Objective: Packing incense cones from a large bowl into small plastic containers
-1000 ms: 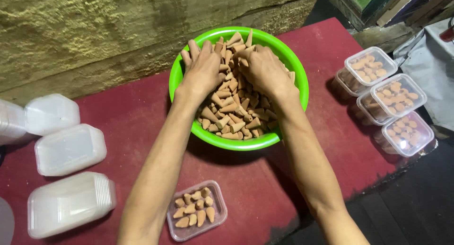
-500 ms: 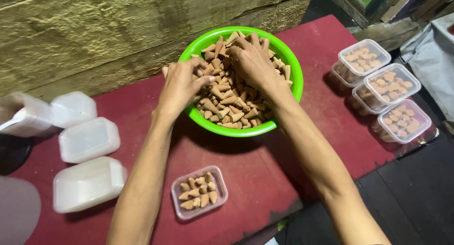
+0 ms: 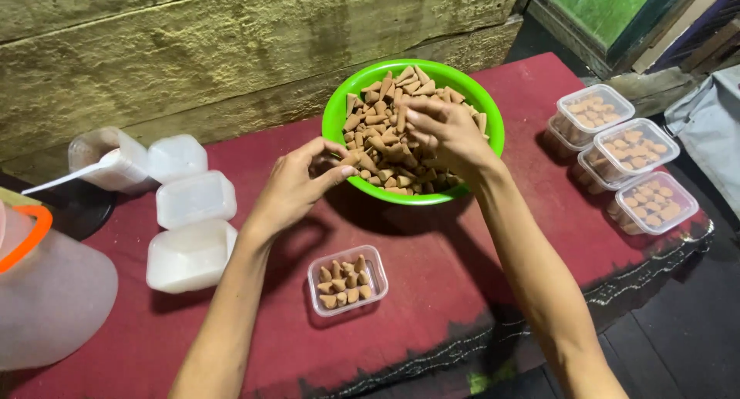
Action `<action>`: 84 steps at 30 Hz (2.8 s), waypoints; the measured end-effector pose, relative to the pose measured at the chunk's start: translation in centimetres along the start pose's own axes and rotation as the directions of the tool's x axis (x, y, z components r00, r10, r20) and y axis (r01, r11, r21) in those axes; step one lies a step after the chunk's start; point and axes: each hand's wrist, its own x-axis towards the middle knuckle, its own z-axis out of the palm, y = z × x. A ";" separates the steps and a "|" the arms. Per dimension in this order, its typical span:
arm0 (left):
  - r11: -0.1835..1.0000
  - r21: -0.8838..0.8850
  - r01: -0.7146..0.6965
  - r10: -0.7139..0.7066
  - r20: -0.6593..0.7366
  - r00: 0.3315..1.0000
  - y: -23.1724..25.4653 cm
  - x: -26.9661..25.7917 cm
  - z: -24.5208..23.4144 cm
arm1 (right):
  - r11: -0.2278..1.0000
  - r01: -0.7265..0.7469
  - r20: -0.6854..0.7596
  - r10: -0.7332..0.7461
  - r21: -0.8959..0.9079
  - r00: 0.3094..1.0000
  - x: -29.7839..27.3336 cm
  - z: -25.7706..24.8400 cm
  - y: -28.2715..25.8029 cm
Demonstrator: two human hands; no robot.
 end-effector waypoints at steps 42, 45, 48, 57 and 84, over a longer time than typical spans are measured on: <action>0.874 0.482 -0.054 0.110 -0.088 0.990 -4.8 -14.9 4.8 | 0.188 0.566 0.579 0.020 -0.803 0.815 -11.8 9.2 5.2; 0.865 0.500 -0.053 0.133 -0.125 0.983 -3.9 -15.9 3.7 | 0.151 0.586 0.589 -0.027 -0.796 0.807 -12.4 8.3 4.9; 0.809 0.577 -0.107 0.188 -0.083 0.979 -3.0 -16.8 3.9 | 0.084 0.674 0.670 -0.079 -0.734 0.739 -13.1 7.5 6.6; 0.718 0.685 -0.122 0.244 -0.084 0.966 -3.4 -17.6 4.9 | -0.018 0.699 0.690 -0.178 -0.715 0.702 -13.5 7.7 8.1; 0.659 0.737 -0.148 0.289 -0.067 0.955 -2.3 -13.0 2.7 | 0.208 0.493 0.469 -0.154 -0.845 0.869 -11.5 3.0 1.0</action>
